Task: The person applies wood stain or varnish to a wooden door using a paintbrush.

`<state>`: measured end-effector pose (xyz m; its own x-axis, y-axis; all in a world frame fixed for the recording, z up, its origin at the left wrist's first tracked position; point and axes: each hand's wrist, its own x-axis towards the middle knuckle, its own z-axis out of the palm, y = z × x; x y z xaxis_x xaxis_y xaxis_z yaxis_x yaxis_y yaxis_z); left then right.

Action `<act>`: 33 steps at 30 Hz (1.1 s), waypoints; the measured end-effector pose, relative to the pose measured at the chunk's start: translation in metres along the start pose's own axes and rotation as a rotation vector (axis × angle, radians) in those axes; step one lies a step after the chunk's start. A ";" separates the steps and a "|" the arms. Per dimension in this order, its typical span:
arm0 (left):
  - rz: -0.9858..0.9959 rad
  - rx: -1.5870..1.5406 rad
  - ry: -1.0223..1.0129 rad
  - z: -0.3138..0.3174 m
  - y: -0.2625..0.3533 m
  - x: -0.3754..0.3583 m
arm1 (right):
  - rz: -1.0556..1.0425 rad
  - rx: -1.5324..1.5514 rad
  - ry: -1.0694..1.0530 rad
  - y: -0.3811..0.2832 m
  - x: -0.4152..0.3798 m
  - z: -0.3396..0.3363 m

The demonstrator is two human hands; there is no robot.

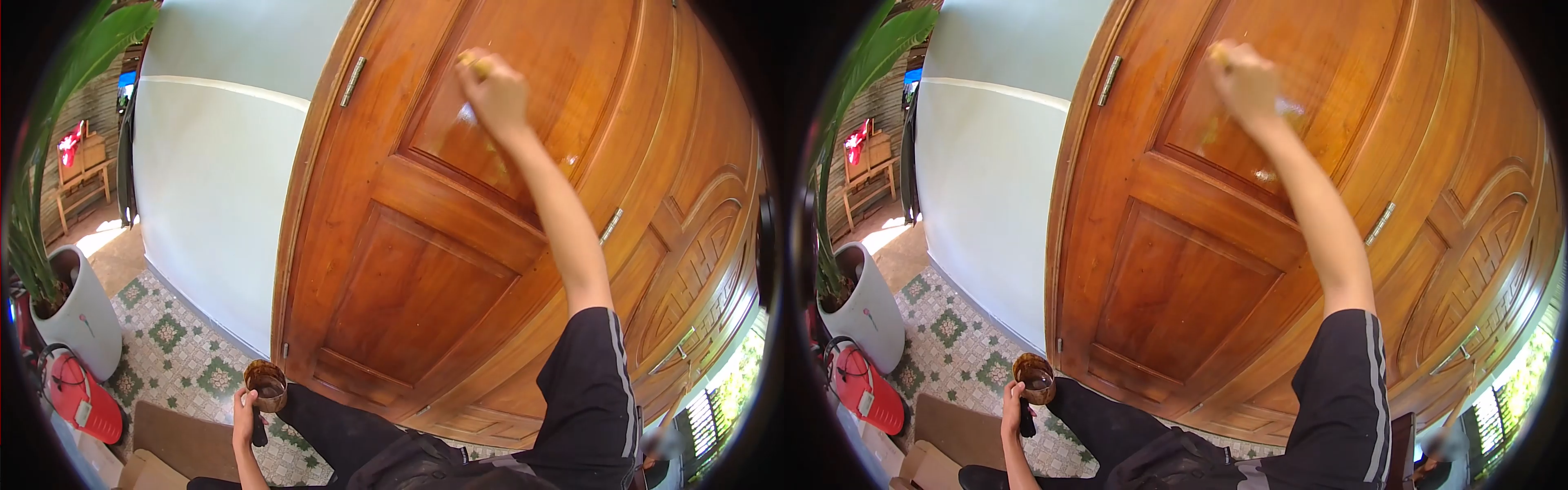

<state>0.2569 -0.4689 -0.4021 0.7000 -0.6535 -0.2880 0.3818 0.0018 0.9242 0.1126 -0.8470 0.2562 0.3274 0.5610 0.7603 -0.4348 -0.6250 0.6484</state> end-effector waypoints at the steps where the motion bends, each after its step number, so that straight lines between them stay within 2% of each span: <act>1: -0.005 0.000 -0.002 0.000 -0.002 0.000 | -0.035 0.067 -0.129 -0.021 -0.022 0.009; 5: 0.017 0.011 -0.010 -0.003 -0.009 0.004 | -0.130 0.233 -0.595 -0.075 -0.058 0.000; 6: 0.007 0.024 -0.011 -0.004 -0.009 0.002 | -0.131 0.240 -0.589 -0.067 -0.051 0.000; 8: -0.012 0.028 0.018 -0.002 -0.006 -0.002 | -0.034 0.489 -0.725 -0.026 -0.029 0.003; 12: 0.004 0.027 0.009 -0.002 -0.004 -0.001 | 0.118 0.192 -0.295 0.048 0.049 -0.011; 14: -0.008 0.033 -0.003 -0.003 0.001 -0.007 | 0.209 -0.110 -0.135 0.096 0.071 -0.009; 17: -0.033 0.025 0.002 -0.001 -0.001 -0.006 | 0.218 -0.291 -0.057 0.083 0.052 -0.008; 19: 0.005 0.029 -0.002 -0.005 -0.008 0.005 | 0.131 0.003 -0.099 0.007 0.020 -0.015; 20: 0.008 0.026 -0.003 -0.003 -0.007 0.006 | 0.145 0.159 -0.198 -0.029 0.000 -0.022; 21: 0.009 0.023 -0.006 -0.002 -0.006 0.005 | -0.114 0.102 -0.336 -0.040 -0.032 -0.015; 22: 0.009 0.023 -0.006 -0.002 -0.005 0.004 | -0.166 0.315 -0.397 -0.052 -0.069 -0.002; 23: 0.009 0.024 -0.001 -0.002 -0.004 0.001 | -0.207 0.287 -0.680 -0.073 -0.076 -0.021; 24: 0.013 0.024 -0.008 0.000 -0.003 -0.002 | -0.184 0.246 -0.821 -0.075 -0.077 -0.023; 27: 0.007 -0.001 -0.008 -0.005 -0.005 0.000 | 0.113 0.418 -0.796 -0.032 -0.039 -0.013; 28: -0.010 -0.023 -0.010 -0.006 -0.008 0.001 | 0.173 0.299 -0.673 -0.032 -0.011 -0.024; 30: -0.010 -0.027 -0.004 -0.006 -0.006 0.000 | 0.177 0.135 -0.434 0.018 0.028 -0.010; 33: -0.024 -0.030 -0.020 -0.005 0.000 -0.004 | 0.238 -0.150 -0.190 0.065 0.078 -0.003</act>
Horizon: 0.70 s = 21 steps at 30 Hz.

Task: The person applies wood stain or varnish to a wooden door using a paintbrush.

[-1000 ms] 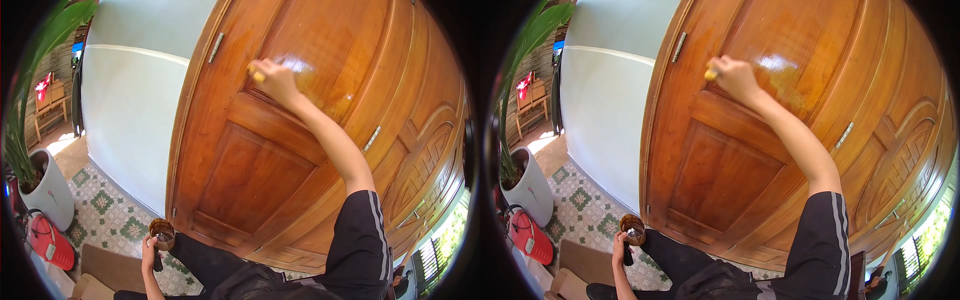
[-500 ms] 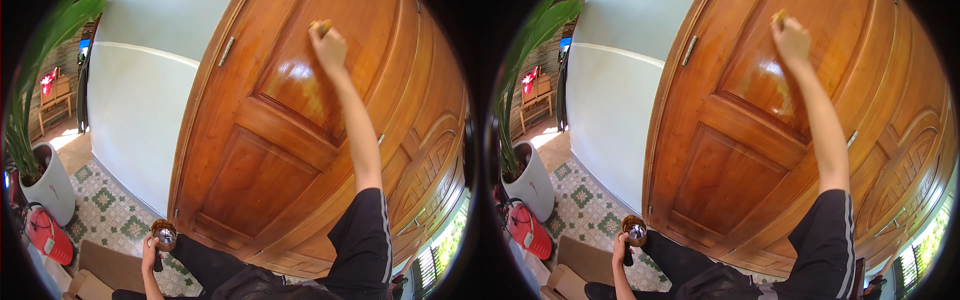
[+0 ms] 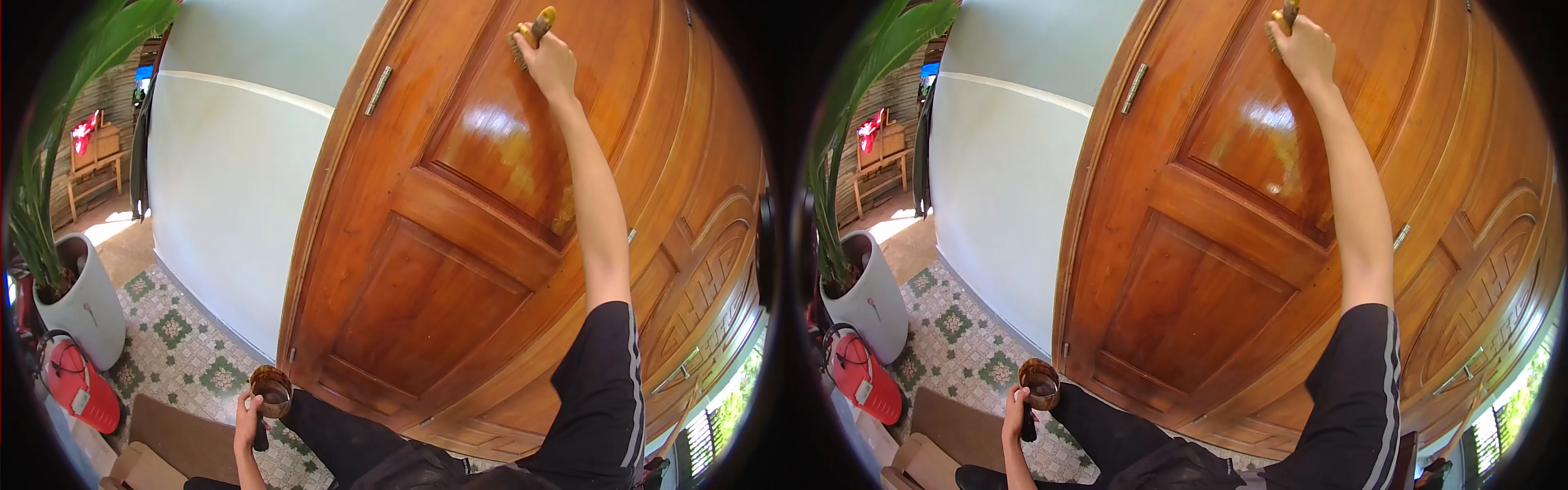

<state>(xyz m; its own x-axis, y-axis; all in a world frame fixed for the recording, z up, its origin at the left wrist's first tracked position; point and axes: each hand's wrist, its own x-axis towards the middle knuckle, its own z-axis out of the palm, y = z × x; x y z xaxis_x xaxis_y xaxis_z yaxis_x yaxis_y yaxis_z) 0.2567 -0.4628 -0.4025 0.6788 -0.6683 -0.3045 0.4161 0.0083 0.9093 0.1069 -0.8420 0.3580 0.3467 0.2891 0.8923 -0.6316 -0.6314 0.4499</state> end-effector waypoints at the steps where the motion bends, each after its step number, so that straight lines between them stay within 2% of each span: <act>1: -0.005 -0.004 0.003 0.001 0.002 -0.001 | -0.004 -0.003 -0.002 -0.003 -0.002 0.003; 3: -0.006 -0.013 0.001 0.001 0.000 0.003 | -0.074 -0.152 0.112 -0.025 -0.020 0.012; 4: 0.014 0.021 -0.004 -0.001 -0.003 0.008 | -0.186 -0.022 0.109 -0.048 -0.046 0.009; 7: 0.035 0.042 -0.014 -0.003 -0.013 0.016 | -0.427 0.061 -0.236 -0.095 -0.138 0.019; 9: 0.043 0.032 -0.007 -0.001 -0.012 0.016 | -0.604 0.273 -0.490 -0.111 -0.179 0.012; 10: 0.035 0.018 0.001 0.001 -0.010 0.014 | -0.607 0.273 -0.483 -0.109 -0.172 0.012; 12: 0.029 0.006 0.012 -0.001 -0.007 0.011 | -0.573 0.346 -0.603 -0.095 -0.146 0.008; 13: 0.024 0.005 0.016 0.000 -0.006 0.010 | -0.457 0.331 -0.561 -0.087 -0.123 0.002; 14: 0.016 0.009 0.018 0.000 -0.007 0.009 | -0.437 0.153 -0.480 -0.068 -0.095 0.013; 15: 0.012 0.014 0.016 0.000 -0.007 0.008 | -0.430 0.188 -0.269 -0.047 -0.068 0.018; 16: 0.017 0.008 0.014 0.000 -0.006 0.007 | -0.320 0.210 -0.117 -0.036 -0.040 0.014; 18: 0.016 0.009 0.011 -0.003 -0.005 0.004 | -0.097 -0.085 -0.058 -0.006 0.011 0.014; 21: 0.016 0.013 0.008 0.000 -0.006 0.006 | 0.008 -0.149 0.022 -0.018 0.026 0.017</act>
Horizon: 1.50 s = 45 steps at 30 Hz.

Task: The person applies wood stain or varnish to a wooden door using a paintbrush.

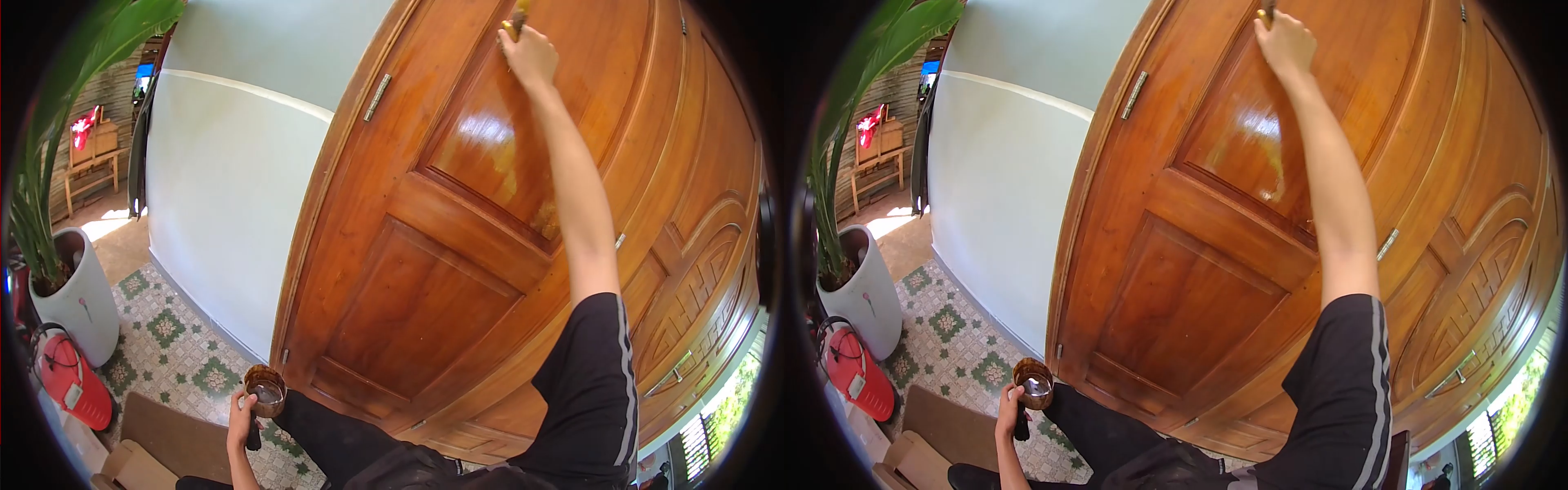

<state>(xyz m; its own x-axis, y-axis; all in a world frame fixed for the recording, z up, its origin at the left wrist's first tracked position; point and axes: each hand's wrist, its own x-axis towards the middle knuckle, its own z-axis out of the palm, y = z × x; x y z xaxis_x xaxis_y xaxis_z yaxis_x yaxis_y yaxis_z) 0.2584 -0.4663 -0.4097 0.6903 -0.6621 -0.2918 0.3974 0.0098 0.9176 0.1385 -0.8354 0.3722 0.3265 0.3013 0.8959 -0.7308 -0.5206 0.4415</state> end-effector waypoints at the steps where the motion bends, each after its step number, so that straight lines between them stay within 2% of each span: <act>1: 0.005 0.008 0.003 0.000 0.000 0.001 | -0.011 -0.018 0.026 -0.014 -0.011 0.005; 4: 0.022 0.022 0.005 0.001 0.000 0.001 | -0.155 0.073 -0.031 -0.060 -0.077 0.014; 5: 0.028 0.026 0.001 0.002 0.002 0.001 | -0.140 0.130 -0.083 -0.073 -0.098 0.003; 7: 0.040 0.027 -0.005 0.002 0.003 0.002 | -0.133 0.253 -0.216 -0.081 -0.133 -0.010; 9: 0.021 0.042 0.003 0.001 0.000 0.004 | -0.249 0.479 -0.306 -0.083 -0.165 -0.018; 10: 0.025 0.045 0.005 0.001 0.000 0.003 | -0.246 0.479 -0.301 -0.079 -0.164 -0.019; 12: 0.020 0.031 0.004 0.001 0.001 0.001 | -0.642 0.599 -0.553 -0.066 -0.157 -0.022; 14: 0.030 0.037 0.011 0.002 0.001 -0.002 | -0.507 0.329 -0.575 -0.048 -0.129 -0.012; 17: 0.032 0.020 0.018 0.000 0.003 -0.006 | -0.278 0.312 -0.256 -0.016 -0.071 -0.009; 19: 0.020 0.028 0.018 -0.001 0.008 -0.011 | -0.037 0.102 -0.187 0.001 -0.034 -0.022; 20: 0.011 0.028 0.016 -0.001 0.010 -0.011 | -0.037 0.098 -0.189 0.013 -0.028 -0.020; 22: 0.020 0.035 0.007 -0.001 0.008 -0.007 | 0.256 0.131 0.090 0.028 -0.020 -0.019; 24: 0.032 0.037 -0.002 0.000 0.006 -0.004 | 0.201 0.054 0.137 0.025 -0.041 -0.007; 25: 0.030 0.039 -0.005 0.001 0.007 -0.003 | 0.107 0.041 0.081 0.006 -0.061 -0.015; 26: 0.029 0.044 -0.008 0.001 0.008 -0.001 | 0.009 0.205 0.027 -0.010 -0.087 -0.016; 27: 0.029 0.043 -0.014 0.002 0.006 0.002 | -0.176 0.355 -0.044 -0.026 -0.113 -0.023; 29: 0.022 0.056 -0.013 0.000 0.000 0.008 | -0.412 0.475 -0.399 -0.036 -0.161 -0.035; 30: 0.022 0.061 -0.015 0.001 0.001 0.007 | -0.505 0.352 -0.492 -0.038 -0.170 -0.046; 32: 0.009 0.023 -0.016 0.001 0.005 0.003 | -0.345 0.549 -0.482 -0.017 -0.165 -0.053; 34: 0.000 0.040 -0.019 -0.002 0.004 0.001 | -0.164 0.435 -0.308 0.020 -0.138 -0.056; 36: 0.004 0.022 0.002 -0.003 0.002 -0.001 | 0.027 0.083 -0.255 0.082 -0.092 -0.066; 37: -0.003 0.024 -0.003 -0.003 0.002 -0.002 | 0.113 0.147 -0.157 0.100 -0.072 -0.083; 38: -0.005 0.032 -0.014 -0.004 0.001 -0.001 | 0.154 -0.032 -0.052 0.154 -0.051 -0.076; 39: -0.005 0.032 -0.006 -0.004 -0.001 0.000 | 0.300 -0.080 -0.026 0.174 -0.039 -0.094; 40: -0.003 0.032 0.002 -0.005 -0.003 0.002 | 0.355 -0.116 0.049 0.205 -0.033 -0.102; 42: -0.005 0.029 -0.010 -0.006 -0.006 0.006 | 0.335 -0.166 0.114 0.234 -0.046 -0.120; 44: -0.004 0.019 -0.016 -0.004 -0.005 0.009 | 0.355 -0.166 0.055 0.214 -0.075 -0.131; 45: 0.000 0.024 -0.007 -0.002 -0.004 0.009 | 0.302 -0.112 0.130 0.205 -0.096 -0.124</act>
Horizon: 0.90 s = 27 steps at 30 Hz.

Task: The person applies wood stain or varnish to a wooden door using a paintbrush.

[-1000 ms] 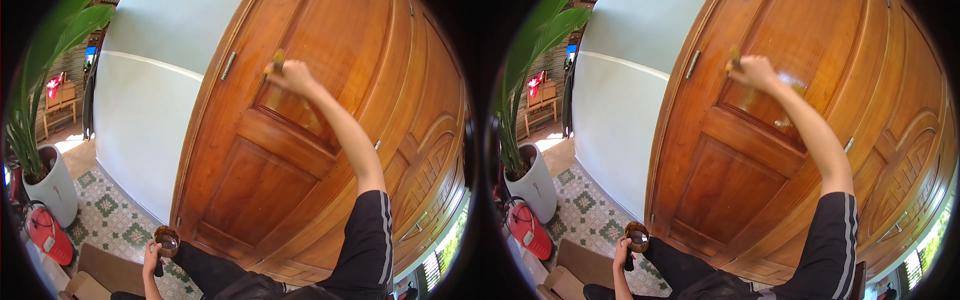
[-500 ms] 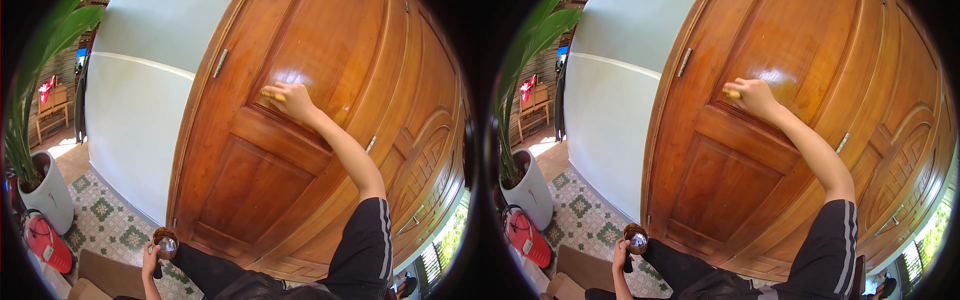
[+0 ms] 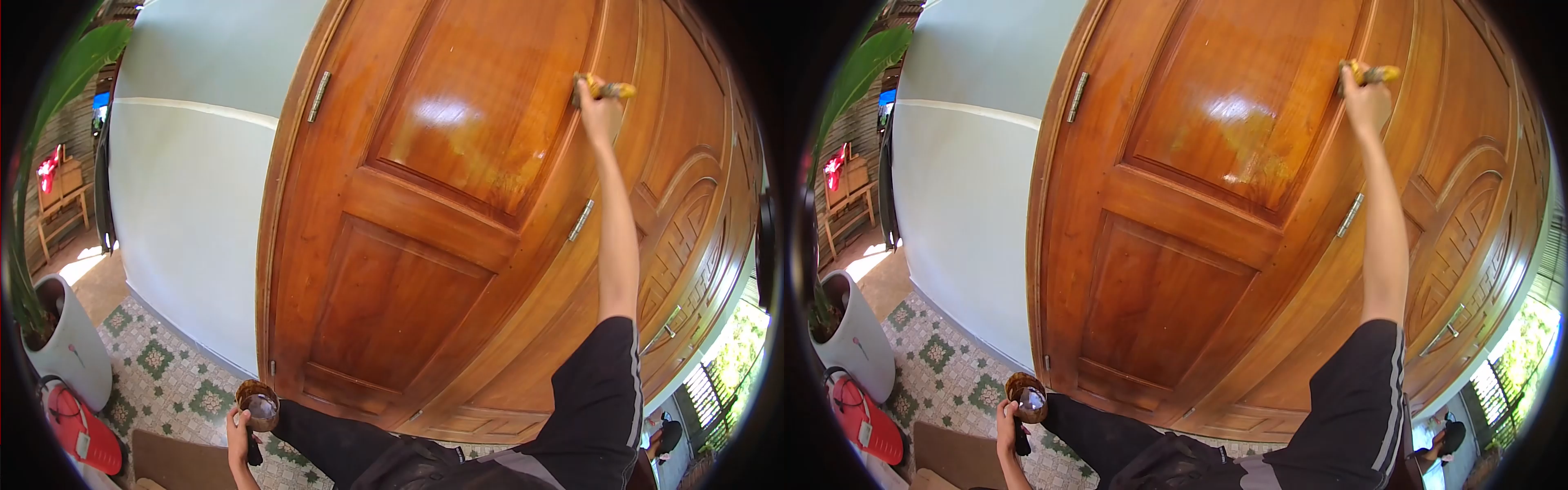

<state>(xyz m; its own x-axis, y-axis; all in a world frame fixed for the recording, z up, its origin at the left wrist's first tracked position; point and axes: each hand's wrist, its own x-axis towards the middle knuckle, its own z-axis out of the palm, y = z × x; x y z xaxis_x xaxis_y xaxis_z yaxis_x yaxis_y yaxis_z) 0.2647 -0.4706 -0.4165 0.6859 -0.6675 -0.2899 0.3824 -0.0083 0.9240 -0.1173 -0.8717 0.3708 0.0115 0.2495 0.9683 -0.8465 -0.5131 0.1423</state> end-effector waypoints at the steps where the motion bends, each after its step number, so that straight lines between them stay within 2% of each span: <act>1: 0.005 0.008 0.009 0.001 0.001 0.001 | -0.007 0.007 -0.008 -0.014 -0.026 -0.007; 3: 0.014 0.005 -0.005 0.001 0.001 0.002 | -0.070 -0.018 0.022 -0.036 -0.075 -0.021; 7: 0.010 0.015 -0.009 -0.002 -0.003 0.001 | 0.152 0.164 -0.080 -0.053 -0.134 -0.041; 12: 0.004 0.043 0.015 -0.002 0.001 -0.006 | 0.029 -0.041 -0.013 -0.031 -0.066 -0.020; 16: -0.001 0.018 0.015 -0.001 0.002 -0.005 | 0.060 -0.140 -0.059 -0.038 0.006 -0.007; 19: -0.006 0.025 0.006 -0.003 0.002 -0.005 | 0.110 -0.178 -0.059 -0.042 0.022 0.003; 23: 0.013 0.048 0.005 0.000 0.006 -0.009 | 0.061 -0.172 0.014 -0.038 -0.026 -0.002; 27: 0.020 0.064 -0.001 0.001 0.008 -0.008 | -0.002 -0.178 0.057 -0.062 -0.123 -0.027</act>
<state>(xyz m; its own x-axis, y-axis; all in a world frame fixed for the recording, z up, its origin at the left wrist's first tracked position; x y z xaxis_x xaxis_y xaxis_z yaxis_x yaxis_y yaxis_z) 0.2623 -0.4660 -0.4065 0.6921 -0.6689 -0.2712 0.3282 -0.0429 0.9436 -0.0803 -0.8485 0.2375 -0.0124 0.2994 0.9541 -0.9273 -0.3605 0.1011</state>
